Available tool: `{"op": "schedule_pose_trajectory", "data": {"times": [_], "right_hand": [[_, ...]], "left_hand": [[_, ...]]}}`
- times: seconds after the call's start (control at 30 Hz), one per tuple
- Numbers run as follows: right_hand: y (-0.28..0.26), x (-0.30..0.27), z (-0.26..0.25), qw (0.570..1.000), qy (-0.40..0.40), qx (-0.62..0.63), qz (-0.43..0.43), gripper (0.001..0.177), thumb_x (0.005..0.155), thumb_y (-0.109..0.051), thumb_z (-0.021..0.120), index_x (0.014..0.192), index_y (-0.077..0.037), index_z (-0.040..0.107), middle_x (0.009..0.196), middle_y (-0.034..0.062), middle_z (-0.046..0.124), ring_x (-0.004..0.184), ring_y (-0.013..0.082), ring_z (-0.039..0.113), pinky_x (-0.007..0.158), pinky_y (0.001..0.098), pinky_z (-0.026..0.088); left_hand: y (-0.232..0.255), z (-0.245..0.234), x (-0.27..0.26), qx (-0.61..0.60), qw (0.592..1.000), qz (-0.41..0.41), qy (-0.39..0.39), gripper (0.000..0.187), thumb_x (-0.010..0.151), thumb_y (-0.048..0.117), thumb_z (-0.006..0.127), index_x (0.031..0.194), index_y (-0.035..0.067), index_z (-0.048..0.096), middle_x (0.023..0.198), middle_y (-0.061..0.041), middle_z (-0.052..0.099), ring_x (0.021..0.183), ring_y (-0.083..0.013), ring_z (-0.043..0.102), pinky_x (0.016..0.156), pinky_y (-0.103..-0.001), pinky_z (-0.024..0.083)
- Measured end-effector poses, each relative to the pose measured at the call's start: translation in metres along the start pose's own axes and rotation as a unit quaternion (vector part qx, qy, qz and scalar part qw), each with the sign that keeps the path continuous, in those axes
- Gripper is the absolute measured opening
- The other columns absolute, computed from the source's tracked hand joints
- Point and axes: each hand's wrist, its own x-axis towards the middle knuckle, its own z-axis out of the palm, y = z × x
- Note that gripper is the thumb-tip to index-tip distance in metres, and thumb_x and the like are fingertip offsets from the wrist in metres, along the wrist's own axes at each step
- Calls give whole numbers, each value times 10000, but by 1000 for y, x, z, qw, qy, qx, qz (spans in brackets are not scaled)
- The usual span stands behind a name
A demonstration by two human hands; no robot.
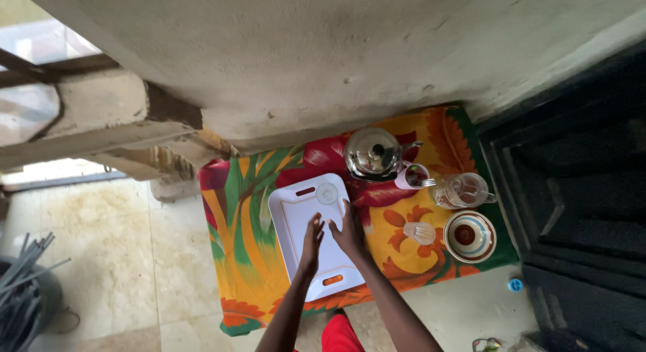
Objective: The person picks up mugs and glasses from a tray and moves them one by one to a wooden table, arranging them in front of a plate before picking up the empty tray.
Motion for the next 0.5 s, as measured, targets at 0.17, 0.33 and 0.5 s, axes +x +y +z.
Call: {"op": "schedule_pose_trajectory", "data": {"times": [0.17,0.33,0.5], "right_hand": [[8,36,14,994,-74,-77,20,1068,765,-211,863,1595,-78,204,1483,260,421,1338,453,487,1012,495,510],[25,60,34,987,-92,-134,-9,1184,707,-217,914,1598,-67,147,1524,257,386,1361,448,458,1035,493,497],[31,83,50,980,-128,-152,12,1244,659,-280,962,1574,-70,145,1519,240,393,1305,448,480,956,516,500]], "left_hand": [[-3,-11,54,21,997,-8,73,764,1001,554,417,1612,139,220,1679,-114,275,1558,-262,246,1232,-430,196],[-13,-16,96,94,991,0,94,756,1042,548,389,1603,56,265,1683,-141,280,1565,-269,237,1251,-394,184],[-9,-16,119,81,991,0,102,709,1049,524,320,1497,4,499,1572,-169,482,1512,-275,364,1230,-383,237]]}}
